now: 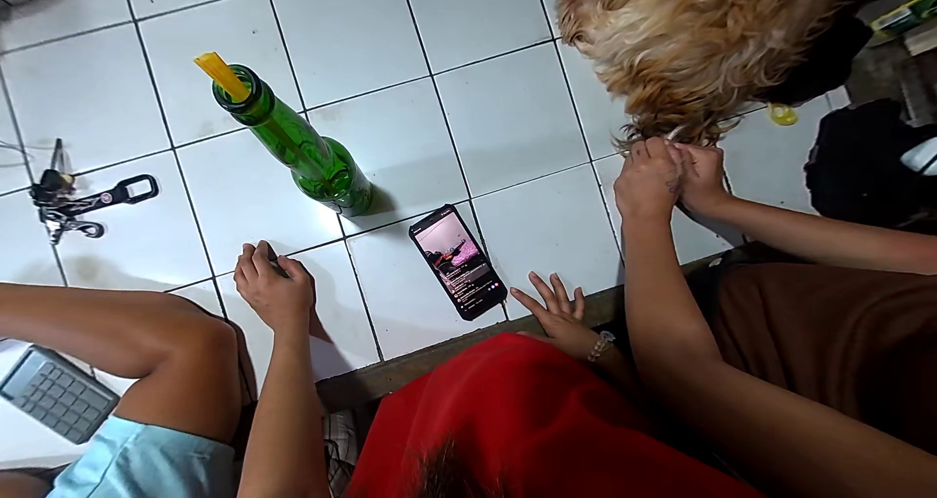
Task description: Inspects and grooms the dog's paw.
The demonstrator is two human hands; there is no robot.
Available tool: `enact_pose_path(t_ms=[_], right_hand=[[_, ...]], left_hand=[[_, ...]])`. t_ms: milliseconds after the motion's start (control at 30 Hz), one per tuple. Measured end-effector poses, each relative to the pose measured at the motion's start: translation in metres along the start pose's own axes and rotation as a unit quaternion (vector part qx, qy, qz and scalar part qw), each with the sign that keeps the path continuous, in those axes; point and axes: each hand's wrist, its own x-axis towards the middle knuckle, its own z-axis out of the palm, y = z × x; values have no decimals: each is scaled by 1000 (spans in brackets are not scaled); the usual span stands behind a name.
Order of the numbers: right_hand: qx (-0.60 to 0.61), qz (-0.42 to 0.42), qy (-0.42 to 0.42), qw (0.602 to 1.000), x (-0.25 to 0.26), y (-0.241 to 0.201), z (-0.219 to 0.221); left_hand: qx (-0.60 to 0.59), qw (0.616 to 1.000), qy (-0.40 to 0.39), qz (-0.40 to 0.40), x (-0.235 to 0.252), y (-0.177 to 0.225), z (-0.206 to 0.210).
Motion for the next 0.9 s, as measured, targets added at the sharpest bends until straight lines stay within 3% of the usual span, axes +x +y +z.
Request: enact_pose_path(t_ms=[900], right_hand=[[2,3,-5,1000,0,-2,-2]], left_hand=[[-2,1000,-1,0,0,0,0]])
